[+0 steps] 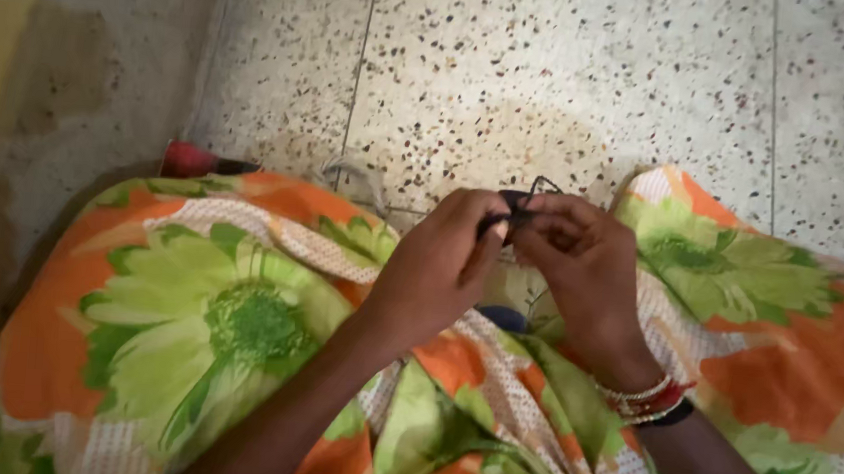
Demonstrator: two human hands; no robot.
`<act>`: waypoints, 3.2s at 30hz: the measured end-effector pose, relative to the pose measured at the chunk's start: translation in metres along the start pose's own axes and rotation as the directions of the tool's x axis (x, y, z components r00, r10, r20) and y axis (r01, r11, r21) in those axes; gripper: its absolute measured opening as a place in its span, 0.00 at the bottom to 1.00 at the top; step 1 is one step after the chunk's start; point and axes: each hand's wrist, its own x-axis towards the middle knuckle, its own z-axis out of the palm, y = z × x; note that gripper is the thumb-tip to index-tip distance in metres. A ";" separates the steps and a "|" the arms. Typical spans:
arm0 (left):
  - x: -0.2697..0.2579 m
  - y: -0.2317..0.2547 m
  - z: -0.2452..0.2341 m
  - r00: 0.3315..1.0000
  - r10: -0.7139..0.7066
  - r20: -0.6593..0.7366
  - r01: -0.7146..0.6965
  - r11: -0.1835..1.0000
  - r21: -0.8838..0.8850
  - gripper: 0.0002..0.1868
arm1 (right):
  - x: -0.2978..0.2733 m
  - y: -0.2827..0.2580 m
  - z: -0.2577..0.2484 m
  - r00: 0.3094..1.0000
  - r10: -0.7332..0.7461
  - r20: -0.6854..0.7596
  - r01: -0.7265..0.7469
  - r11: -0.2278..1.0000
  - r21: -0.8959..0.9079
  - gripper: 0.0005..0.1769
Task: The person sits cross-legged on the floor and knits with black yarn using two knitting needles. They repeatedly insert the right needle into loops on the left needle, wrap the yarn, and pull it through to form stitches, gradually building a small fabric piece.
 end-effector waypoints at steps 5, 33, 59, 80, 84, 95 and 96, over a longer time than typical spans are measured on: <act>0.003 0.003 -0.002 0.932 -0.352 0.087 0.358 0.931 -0.072 0.09 | 0.002 0.003 0.001 0.996 -0.068 0.058 0.069 0.998 -0.004 0.13; 0.003 -0.038 0.018 0.834 -0.552 -0.008 0.476 0.725 -0.497 0.07 | 0.017 -0.001 0.013 0.997 -0.019 0.081 0.036 0.975 -0.218 0.19; 0.013 -0.069 0.020 0.676 -0.630 0.384 0.710 0.416 -0.568 0.10 | 0.015 -0.002 0.010 0.975 -0.212 0.071 0.220 0.857 -0.466 0.20; 0.013 -0.071 0.009 0.673 -0.623 0.399 0.683 0.317 -0.658 0.07 | 0.007 -0.015 0.004 0.900 -0.388 0.201 0.421 0.651 -0.632 0.09; 0.016 -0.062 0.003 0.658 -0.635 0.405 0.692 0.299 -0.657 0.06 | 0.004 -0.011 0.006 0.781 -0.582 0.227 0.578 0.536 -0.615 0.08; 0.012 -0.055 0.021 0.818 -0.553 0.159 0.541 0.645 -0.539 0.05 | 0.009 -0.014 0.013 0.929 -0.292 0.227 0.363 0.596 -0.716 0.10; 0.010 -0.053 0.021 0.840 -0.525 0.138 0.516 0.693 -0.504 0.06 | 0.008 -0.014 0.013 0.924 -0.304 0.233 0.372 0.563 -0.738 0.10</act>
